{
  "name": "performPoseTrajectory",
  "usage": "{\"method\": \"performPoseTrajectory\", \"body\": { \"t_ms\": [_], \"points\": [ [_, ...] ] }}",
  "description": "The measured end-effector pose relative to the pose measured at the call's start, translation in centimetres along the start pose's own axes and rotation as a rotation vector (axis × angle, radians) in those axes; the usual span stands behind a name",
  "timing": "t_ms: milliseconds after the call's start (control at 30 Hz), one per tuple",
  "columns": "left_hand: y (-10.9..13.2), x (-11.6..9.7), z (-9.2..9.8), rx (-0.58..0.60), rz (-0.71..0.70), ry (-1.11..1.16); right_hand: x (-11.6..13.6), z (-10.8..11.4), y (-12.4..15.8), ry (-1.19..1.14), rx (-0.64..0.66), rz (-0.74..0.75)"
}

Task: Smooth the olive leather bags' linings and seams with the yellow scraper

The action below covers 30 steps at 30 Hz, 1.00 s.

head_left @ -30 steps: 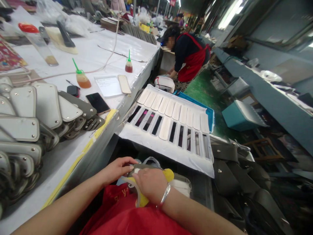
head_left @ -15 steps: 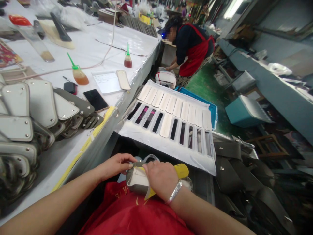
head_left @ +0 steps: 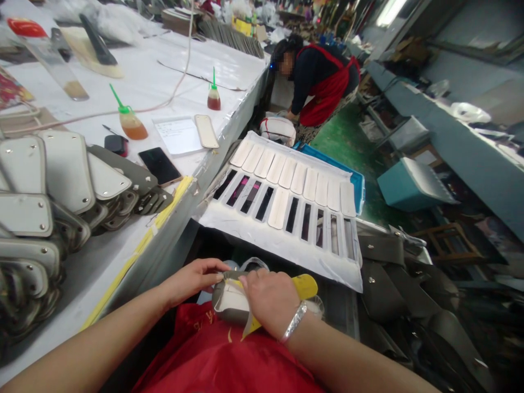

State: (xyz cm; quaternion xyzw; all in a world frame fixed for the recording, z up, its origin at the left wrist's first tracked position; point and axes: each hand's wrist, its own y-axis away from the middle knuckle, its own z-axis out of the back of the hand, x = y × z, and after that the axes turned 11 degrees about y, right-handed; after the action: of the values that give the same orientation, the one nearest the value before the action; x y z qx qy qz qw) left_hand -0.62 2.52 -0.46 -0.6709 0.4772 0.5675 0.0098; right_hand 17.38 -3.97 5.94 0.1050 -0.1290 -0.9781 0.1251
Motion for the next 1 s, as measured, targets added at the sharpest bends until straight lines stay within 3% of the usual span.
{"method": "performPoseTrajectory", "body": {
  "t_ms": [200, 667, 1000],
  "points": [
    [-0.1, 0.1, 0.6, 0.044, 0.004, 0.064, 1.0, -0.8, 0.0, -0.027, -0.010, -0.090],
    [-0.2, -1.0, -0.2, 0.060, -0.006, -0.131, -0.8, -1.5, -0.8, -0.129, 0.149, 0.018],
    [-0.5, -2.0, -0.5, 0.091, 0.061, -0.210, 0.2, -0.8, 0.4, -0.142, 0.074, -0.063]
  ]
}}
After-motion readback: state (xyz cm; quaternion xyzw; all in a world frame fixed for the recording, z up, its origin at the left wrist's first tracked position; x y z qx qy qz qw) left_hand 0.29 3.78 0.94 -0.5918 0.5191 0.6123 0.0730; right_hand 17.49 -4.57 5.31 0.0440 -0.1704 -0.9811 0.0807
